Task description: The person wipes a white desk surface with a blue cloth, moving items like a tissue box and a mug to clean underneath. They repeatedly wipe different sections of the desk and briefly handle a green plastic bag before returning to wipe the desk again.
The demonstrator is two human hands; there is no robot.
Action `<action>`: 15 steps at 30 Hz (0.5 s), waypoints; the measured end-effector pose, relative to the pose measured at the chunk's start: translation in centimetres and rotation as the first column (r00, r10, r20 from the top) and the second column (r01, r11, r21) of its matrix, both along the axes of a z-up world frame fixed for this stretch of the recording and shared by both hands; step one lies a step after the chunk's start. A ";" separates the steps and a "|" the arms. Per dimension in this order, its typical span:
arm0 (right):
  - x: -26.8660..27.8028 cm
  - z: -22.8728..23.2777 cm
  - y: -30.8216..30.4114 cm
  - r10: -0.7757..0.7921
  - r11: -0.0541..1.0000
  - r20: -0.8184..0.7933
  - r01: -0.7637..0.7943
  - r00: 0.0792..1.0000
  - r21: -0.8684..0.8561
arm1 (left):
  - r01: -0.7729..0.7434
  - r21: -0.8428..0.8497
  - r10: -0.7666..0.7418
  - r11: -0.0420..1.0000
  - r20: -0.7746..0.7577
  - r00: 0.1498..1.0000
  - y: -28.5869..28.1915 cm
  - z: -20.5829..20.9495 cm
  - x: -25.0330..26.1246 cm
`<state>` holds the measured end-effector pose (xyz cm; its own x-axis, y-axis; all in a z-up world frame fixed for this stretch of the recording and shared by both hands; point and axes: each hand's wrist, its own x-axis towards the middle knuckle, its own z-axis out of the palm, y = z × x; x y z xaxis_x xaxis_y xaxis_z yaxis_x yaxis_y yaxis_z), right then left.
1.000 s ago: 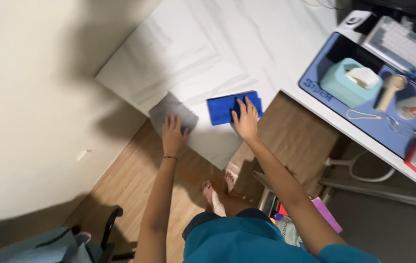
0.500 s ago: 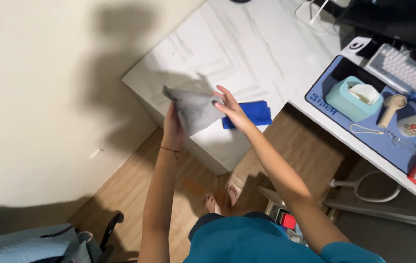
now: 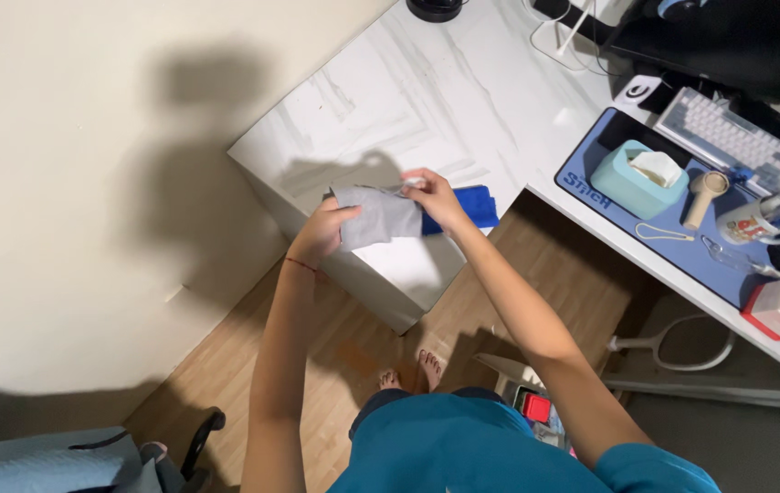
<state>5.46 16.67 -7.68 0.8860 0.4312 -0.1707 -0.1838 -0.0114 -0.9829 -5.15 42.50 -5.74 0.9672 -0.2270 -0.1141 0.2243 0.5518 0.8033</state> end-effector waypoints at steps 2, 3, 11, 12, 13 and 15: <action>0.2 -1.8 -0.4 -0.085 0.996 -0.031 0.084 0.996 -0.031 | 0.034 0.106 -0.032 0.994 -0.022 0.999 0.3 0.1 0.0; -0.1 -2.3 -0.7 -0.104 0.994 -0.104 0.106 0.989 0.012 | -0.036 0.259 0.024 0.965 0.050 0.998 0.4 0.2 -0.3; -5.2 6.3 -2.1 -0.203 0.928 -0.286 0.277 0.937 0.249 | -0.593 0.610 0.281 0.525 0.533 0.798 -1.6 5.6 -2.6; -5.5 7.4 -2.3 -0.173 0.951 -0.162 0.207 0.972 0.229 | -0.722 0.583 0.273 0.373 0.675 0.686 -2.0 6.5 -2.7; -5.6 8.2 -2.8 -0.138 0.970 -0.038 0.143 0.990 0.198 | -0.828 0.518 0.232 0.217 0.796 0.559 -2.4 7.3 -2.7; -5.9 9.1 -3.6 -0.115 0.988 0.146 0.098 0.983 0.122 | -0.913 0.398 0.136 0.093 0.903 0.408 -3.1 8.8 -3.1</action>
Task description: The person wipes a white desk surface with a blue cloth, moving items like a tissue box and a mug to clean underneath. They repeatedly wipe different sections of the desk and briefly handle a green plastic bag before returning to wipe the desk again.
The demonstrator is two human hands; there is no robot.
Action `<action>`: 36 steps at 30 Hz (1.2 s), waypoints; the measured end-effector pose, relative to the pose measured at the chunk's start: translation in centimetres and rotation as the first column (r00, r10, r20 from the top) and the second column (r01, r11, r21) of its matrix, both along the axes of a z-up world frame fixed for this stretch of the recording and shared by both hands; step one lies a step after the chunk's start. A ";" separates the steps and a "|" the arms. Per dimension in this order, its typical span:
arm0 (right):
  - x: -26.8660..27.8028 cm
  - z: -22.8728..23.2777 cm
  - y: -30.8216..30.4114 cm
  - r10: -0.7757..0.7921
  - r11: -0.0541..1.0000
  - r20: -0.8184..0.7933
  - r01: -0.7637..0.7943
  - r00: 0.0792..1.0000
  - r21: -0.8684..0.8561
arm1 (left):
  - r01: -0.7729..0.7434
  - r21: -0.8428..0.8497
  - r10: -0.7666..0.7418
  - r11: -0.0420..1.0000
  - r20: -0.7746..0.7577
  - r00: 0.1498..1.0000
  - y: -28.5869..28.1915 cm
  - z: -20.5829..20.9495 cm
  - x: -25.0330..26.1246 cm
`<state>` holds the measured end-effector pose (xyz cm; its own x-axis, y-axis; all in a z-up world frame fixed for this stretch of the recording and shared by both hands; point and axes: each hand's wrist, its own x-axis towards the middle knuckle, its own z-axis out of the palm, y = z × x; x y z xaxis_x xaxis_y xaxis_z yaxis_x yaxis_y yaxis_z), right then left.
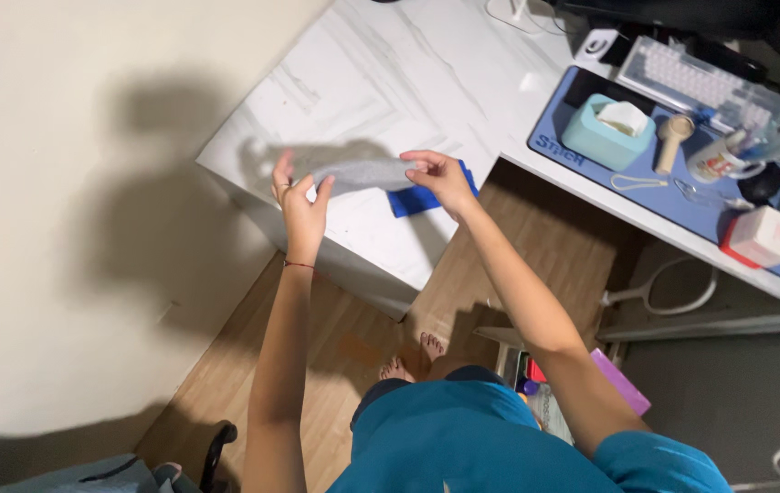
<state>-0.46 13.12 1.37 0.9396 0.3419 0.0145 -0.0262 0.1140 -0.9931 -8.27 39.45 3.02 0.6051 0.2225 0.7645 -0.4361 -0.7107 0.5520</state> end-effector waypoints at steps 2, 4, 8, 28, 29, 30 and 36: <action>-0.3 0.3 -0.9 -0.043 0.995 0.113 0.052 0.993 -0.082 | 0.074 0.027 -0.075 0.997 0.042 0.996 -0.2 1.0 -0.3; -0.5 0.0 -1.5 -0.100 0.987 0.178 0.120 0.979 -0.110 | 0.249 -0.207 -0.269 0.946 -0.078 0.960 -0.7 0.9 0.0; -1.0 -0.5 -3.5 -0.228 0.923 0.369 0.320 0.901 -0.212 | 0.159 -0.397 -0.317 0.904 -0.373 0.872 -2.3 -1.9 2.1; -2.7 -14.5 -38.3 -0.762 0.345 0.491 0.907 0.421 -0.243 | 0.612 -0.527 -0.801 0.590 -0.478 0.360 -40.3 -18.9 16.4; -3.6 -14.4 -40.5 -0.766 0.333 0.506 0.918 0.397 -0.216 | 0.642 -0.616 -0.886 0.456 -0.379 0.266 -42.7 -19.3 16.0; -3.3 -13.7 -42.6 -0.763 0.320 0.533 0.930 0.366 -0.181 | 0.665 -0.682 -0.951 0.304 -0.256 0.172 -45.7 -19.4 16.3; -2.0 -10.9 -51.1 -0.858 -0.011 0.465 0.897 0.219 -0.443 | 0.647 -0.663 -0.924 0.377 -0.321 0.209 -57.6 -20.1 18.2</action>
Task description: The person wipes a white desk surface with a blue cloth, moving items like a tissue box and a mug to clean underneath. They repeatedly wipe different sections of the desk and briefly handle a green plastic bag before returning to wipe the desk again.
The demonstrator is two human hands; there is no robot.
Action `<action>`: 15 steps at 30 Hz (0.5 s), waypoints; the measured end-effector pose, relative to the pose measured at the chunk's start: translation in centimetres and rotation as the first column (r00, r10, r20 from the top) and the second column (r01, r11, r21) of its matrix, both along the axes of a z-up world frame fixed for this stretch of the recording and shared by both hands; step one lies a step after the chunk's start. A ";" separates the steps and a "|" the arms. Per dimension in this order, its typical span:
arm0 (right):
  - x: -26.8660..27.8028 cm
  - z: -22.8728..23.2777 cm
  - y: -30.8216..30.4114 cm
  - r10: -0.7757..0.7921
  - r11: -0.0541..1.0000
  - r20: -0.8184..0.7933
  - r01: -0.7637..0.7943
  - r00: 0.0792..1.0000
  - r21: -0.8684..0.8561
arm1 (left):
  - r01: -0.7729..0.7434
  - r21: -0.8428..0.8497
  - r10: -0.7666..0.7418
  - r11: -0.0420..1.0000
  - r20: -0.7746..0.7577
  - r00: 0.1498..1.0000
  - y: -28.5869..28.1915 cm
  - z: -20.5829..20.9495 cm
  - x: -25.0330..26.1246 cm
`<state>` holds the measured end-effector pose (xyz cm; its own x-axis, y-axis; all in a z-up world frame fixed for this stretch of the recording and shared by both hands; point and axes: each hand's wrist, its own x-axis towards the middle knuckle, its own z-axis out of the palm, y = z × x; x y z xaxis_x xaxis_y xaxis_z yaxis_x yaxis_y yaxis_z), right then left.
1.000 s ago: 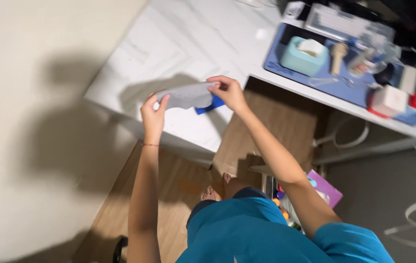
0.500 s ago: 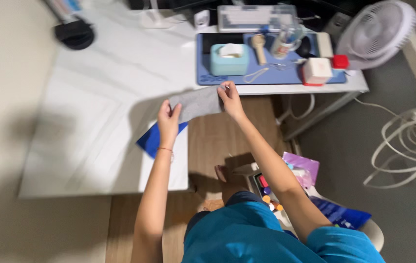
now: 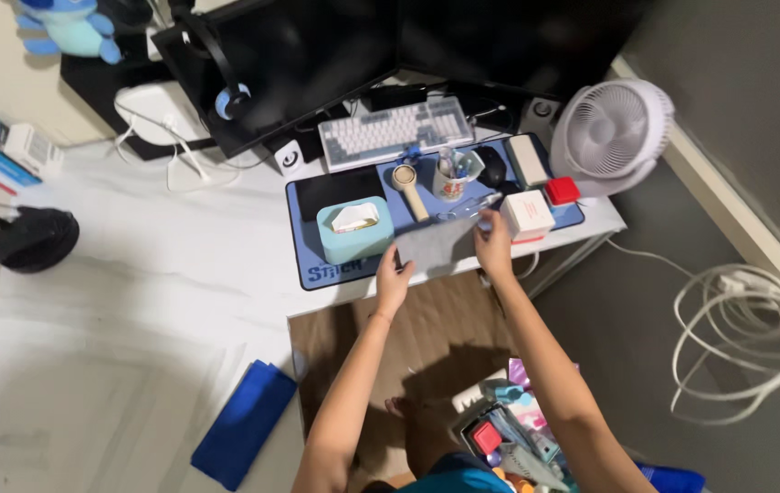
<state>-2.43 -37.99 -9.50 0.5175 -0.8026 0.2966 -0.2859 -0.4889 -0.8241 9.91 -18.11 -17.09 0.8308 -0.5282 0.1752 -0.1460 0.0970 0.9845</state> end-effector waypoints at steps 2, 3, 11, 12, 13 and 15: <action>1.2 1.1 -0.4 -0.019 0.940 -0.029 0.008 0.999 -0.340 | -0.121 0.229 0.112 0.966 0.053 0.992 -1.0 0.0 1.3; 2.1 1.5 0.2 0.026 0.933 -0.005 -0.026 1.000 -0.359 | -0.126 0.141 0.116 0.982 0.077 0.990 -0.4 0.3 1.9; 12.0 4.9 20.3 0.728 0.685 0.110 -0.710 0.677 -0.165 | -0.359 -0.256 0.395 0.898 0.104 0.913 17.2 6.8 8.6; 12.1 4.9 24.0 0.799 0.599 0.036 -0.789 0.600 -0.134 | -0.451 -0.212 0.492 0.867 0.219 0.843 20.4 8.3 8.2; 12.0 4.8 27.2 0.864 0.496 -0.032 -0.859 0.503 -0.128 | -0.502 -0.240 0.532 0.831 0.082 0.843 23.4 9.6 7.5; 11.5 3.5 33.0 0.948 0.266 -0.156 -0.959 0.279 -0.100 | -0.589 -0.288 0.603 0.755 -0.047 0.796 29.5 11.7 5.1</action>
